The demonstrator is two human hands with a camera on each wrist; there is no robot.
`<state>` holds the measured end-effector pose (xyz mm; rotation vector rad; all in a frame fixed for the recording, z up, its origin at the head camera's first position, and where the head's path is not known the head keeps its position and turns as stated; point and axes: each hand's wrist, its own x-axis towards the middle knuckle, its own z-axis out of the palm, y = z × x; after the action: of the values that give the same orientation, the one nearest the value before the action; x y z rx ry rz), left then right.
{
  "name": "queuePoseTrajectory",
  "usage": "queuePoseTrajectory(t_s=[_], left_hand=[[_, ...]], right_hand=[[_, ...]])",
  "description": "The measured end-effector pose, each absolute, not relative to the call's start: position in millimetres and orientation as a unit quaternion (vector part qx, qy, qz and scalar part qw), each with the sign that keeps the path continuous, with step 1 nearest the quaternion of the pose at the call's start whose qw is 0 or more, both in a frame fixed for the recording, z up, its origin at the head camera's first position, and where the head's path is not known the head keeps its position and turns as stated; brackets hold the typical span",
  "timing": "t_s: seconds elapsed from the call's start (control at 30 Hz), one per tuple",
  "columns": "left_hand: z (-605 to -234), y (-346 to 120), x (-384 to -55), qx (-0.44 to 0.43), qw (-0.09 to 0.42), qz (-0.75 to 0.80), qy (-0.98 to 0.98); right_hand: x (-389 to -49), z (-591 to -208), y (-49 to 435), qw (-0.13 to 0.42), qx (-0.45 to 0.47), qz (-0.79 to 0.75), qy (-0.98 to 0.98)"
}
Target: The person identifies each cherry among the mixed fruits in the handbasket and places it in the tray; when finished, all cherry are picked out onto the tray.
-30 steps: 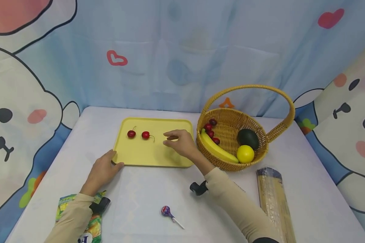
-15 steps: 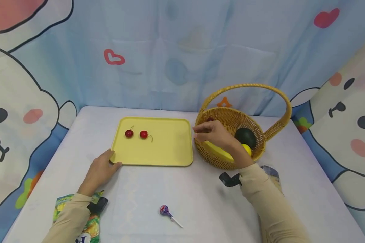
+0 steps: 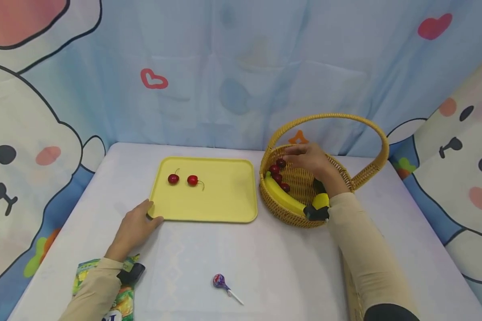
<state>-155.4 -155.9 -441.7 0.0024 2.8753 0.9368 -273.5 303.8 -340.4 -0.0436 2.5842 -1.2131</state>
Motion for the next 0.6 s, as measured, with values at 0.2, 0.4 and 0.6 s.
queuePoseTrajectory(t_s=[0.2,0.4,0.6], left_hand=[[-442,-154,-155,0.001,0.051,0.312,0.949],[-443,-154,-155,0.004,0.052,0.308,0.95],[-444,-155,-156,0.005,0.047,0.306,0.951]], right_hand=[[-291,-349,311,0.143,0.015,-0.424,0.894],[-304,-364,310,0.139,0.036,-0.402,0.905],[-312,-375,303,0.145,0.069,-0.404,0.901]])
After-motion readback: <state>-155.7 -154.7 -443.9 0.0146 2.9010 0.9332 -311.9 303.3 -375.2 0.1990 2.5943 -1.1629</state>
